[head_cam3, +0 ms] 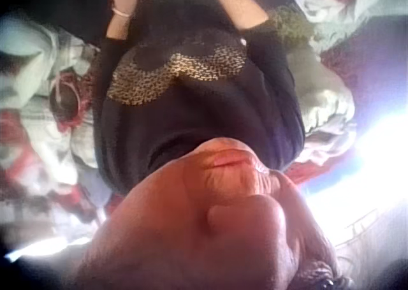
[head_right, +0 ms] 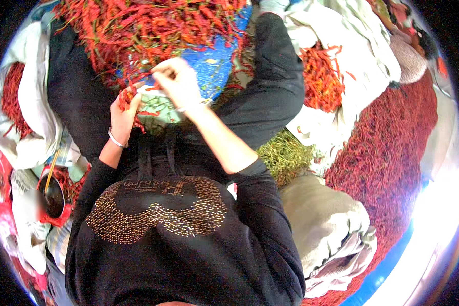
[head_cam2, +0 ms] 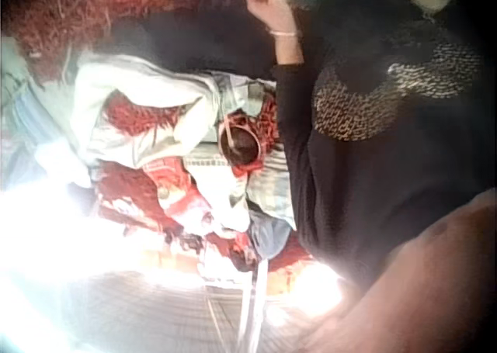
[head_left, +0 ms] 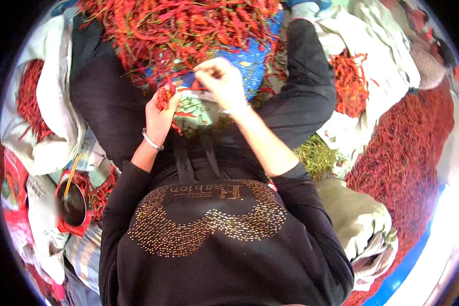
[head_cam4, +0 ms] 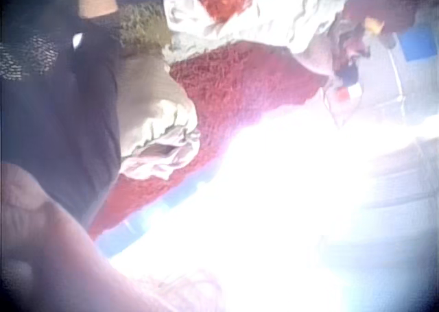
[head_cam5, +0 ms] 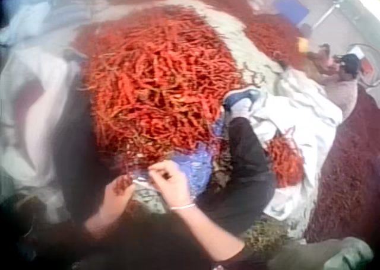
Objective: The person sits cross-legged on the floor and repeatedly picks up dried red chili peppers, removes the stems by hand, and drops the peppers into a pile. The stems are discarded separately.
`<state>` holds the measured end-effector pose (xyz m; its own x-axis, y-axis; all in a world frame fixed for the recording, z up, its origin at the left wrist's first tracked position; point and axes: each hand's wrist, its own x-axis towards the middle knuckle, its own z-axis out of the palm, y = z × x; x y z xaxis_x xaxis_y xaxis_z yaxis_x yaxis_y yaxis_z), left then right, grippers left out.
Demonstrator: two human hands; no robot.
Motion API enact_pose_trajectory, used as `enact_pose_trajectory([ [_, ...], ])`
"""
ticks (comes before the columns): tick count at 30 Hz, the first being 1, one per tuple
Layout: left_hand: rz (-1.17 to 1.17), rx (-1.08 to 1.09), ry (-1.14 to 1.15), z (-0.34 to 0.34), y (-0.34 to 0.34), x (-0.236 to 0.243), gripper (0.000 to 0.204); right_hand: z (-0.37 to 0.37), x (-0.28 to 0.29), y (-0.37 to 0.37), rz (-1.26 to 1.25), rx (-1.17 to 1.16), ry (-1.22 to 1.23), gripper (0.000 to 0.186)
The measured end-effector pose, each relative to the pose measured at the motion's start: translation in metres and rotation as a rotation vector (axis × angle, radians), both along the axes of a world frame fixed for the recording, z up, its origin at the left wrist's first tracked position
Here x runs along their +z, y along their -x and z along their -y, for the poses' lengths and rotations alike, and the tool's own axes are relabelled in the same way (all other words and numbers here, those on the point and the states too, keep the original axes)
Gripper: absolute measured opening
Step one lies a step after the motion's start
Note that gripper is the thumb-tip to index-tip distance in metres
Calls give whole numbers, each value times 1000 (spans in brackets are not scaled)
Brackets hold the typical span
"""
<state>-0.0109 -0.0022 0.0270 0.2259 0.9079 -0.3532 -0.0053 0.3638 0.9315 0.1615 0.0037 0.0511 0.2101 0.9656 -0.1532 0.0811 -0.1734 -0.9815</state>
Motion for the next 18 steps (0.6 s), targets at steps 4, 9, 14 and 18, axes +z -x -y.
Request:
enact_pose_trajectory([
  [4,-3,-187,-79,8,-20,-1,20,32,-14,18,-117,-65,-33,8],
  [9,36,-363,-90,13,-12,2,15,51,-25,6,-745,-107,226,7],
  [14,-141,-659,-338,11,0,20,11,69,-23,-3,-1292,12,440,11],
  [18,-78,-880,-764,5,-3,7,21,80,-24,-5,-1158,-250,681,11],
])
